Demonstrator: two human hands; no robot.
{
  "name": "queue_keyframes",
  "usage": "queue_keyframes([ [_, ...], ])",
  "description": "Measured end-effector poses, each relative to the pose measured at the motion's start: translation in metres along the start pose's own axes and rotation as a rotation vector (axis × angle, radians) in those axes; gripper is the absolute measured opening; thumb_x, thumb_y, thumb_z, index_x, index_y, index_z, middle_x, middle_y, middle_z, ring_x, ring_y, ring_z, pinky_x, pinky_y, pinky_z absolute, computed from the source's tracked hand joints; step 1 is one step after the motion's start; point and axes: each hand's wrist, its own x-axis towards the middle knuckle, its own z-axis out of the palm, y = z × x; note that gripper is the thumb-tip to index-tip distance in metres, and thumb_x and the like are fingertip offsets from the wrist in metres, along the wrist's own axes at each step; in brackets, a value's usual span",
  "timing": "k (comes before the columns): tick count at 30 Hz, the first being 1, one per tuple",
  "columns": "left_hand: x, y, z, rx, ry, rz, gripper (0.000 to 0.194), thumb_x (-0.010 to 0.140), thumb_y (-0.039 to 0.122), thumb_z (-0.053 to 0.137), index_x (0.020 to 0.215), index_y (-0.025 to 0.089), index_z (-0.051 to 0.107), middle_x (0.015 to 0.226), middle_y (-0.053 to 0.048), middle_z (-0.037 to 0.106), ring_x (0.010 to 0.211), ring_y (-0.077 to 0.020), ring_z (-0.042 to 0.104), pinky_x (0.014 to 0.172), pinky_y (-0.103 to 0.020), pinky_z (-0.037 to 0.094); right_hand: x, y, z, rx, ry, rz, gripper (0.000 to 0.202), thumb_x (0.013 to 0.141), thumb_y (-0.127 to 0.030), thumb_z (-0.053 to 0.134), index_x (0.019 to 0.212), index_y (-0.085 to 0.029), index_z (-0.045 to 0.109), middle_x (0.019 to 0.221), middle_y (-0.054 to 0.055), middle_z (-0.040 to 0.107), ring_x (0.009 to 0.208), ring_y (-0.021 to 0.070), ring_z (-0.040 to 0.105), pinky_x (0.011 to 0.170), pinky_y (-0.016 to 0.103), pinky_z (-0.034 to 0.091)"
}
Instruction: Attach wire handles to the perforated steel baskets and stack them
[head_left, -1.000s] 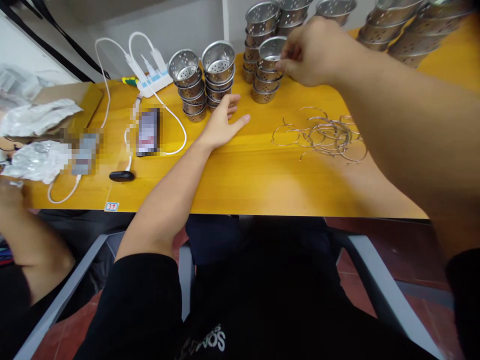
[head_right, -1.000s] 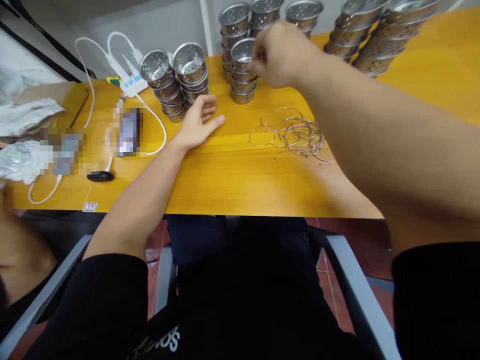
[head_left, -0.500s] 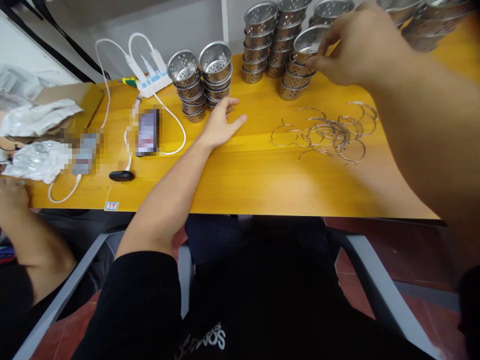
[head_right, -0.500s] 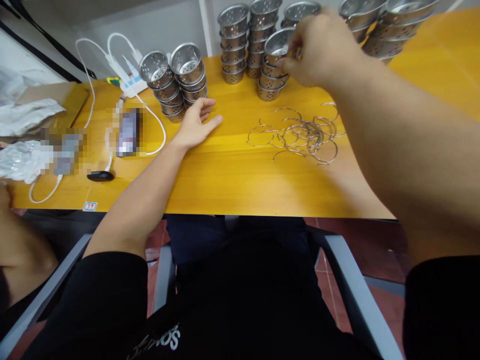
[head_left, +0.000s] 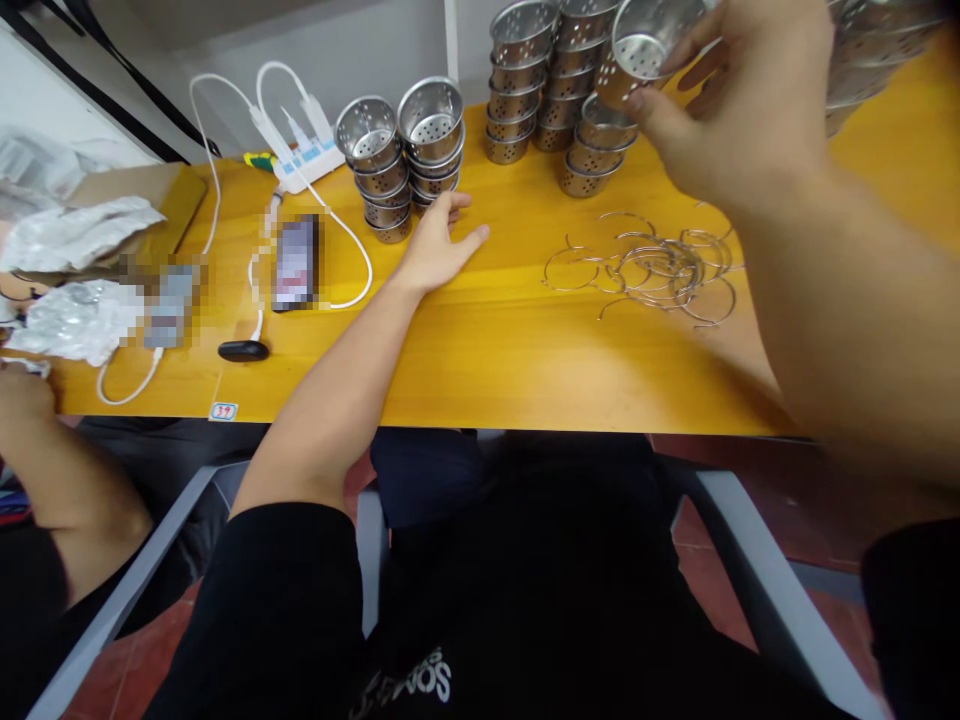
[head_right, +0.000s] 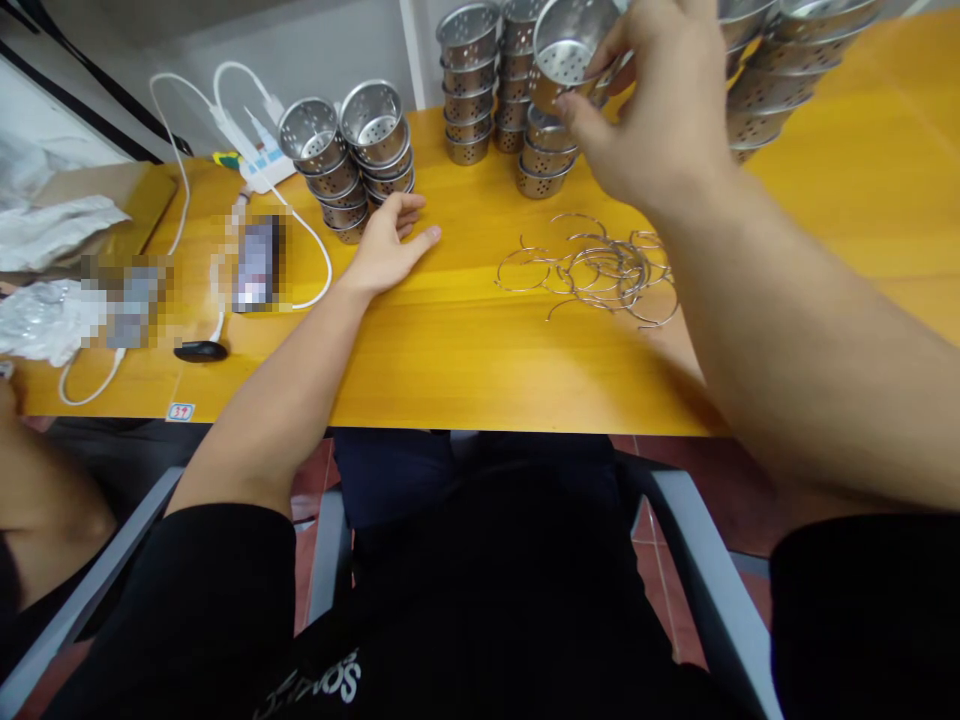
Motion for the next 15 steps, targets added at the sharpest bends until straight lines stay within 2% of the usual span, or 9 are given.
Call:
queue_keyframes([
  [2,0.000,0.000,0.000,-0.001,-0.015,0.026,0.056,0.118,0.031,0.084,0.167,0.018,0.062,0.187,-0.026,0.071,0.182,-0.0370,0.068,0.159,-0.056,0.049,-0.013,0.000,0.003,0.079,0.007,-0.055,0.030,0.121,-0.027,0.097,0.147,-0.015,0.086,0.171,0.024,0.073,0.135,0.0336,0.088,0.114,0.047,0.075],
  [4,-0.001,0.001,0.001,-0.006,-0.036,0.066,0.060,0.117,0.031,0.085,0.170,0.018,0.061,0.188,-0.026,0.070,0.182,-0.0365,0.068,0.160,-0.055,0.049,-0.027,-0.003,0.008,0.163,-0.036,-0.126,0.022,0.119,-0.030,0.096,0.136,-0.025,0.082,0.169,0.019,0.073,0.135,0.0335,0.084,0.110,0.047,0.077],
  [7,-0.005,0.009,0.004,-0.023,-0.092,0.113,0.084,0.110,0.036,0.095,0.181,0.022,0.053,0.196,-0.025,0.063,0.187,-0.0384,0.063,0.161,-0.055,0.048,-0.045,-0.012,0.020,0.256,-0.162,-0.226,0.017,0.121,-0.040,0.089,0.128,-0.033,0.075,0.161,0.017,0.073,0.147,0.0385,0.078,0.118,0.055,0.076],
  [10,-0.011,0.025,0.009,-0.068,-0.143,0.168,0.106,0.101,0.043,0.105,0.188,0.031,0.046,0.202,-0.019,0.059,0.191,-0.0402,0.060,0.162,-0.057,0.047,-0.054,-0.020,0.033,0.321,-0.264,-0.298,0.017,0.120,-0.050,0.083,0.128,-0.037,0.076,0.158,0.016,0.075,0.149,0.0428,0.076,0.129,0.065,0.070],
  [13,-0.016,0.042,0.012,-0.097,-0.114,0.195,0.107,0.096,0.040,0.107,0.187,0.031,0.052,0.199,-0.015,0.062,0.190,-0.0409,0.061,0.162,-0.054,0.047,-0.056,-0.026,0.043,0.339,-0.382,-0.309,0.019,0.120,-0.059,0.079,0.132,-0.044,0.080,0.165,0.011,0.077,0.154,0.0473,0.074,0.136,0.075,0.064],
  [15,-0.017,0.049,0.011,-0.089,-0.091,0.170,0.103,0.094,0.037,0.108,0.183,0.029,0.058,0.194,-0.014,0.066,0.188,-0.0432,0.061,0.162,-0.056,0.047,-0.056,-0.029,0.046,0.333,-0.439,-0.307,0.022,0.118,-0.062,0.078,0.136,-0.049,0.081,0.170,0.006,0.079,0.155,0.0481,0.074,0.138,0.076,0.062],
])
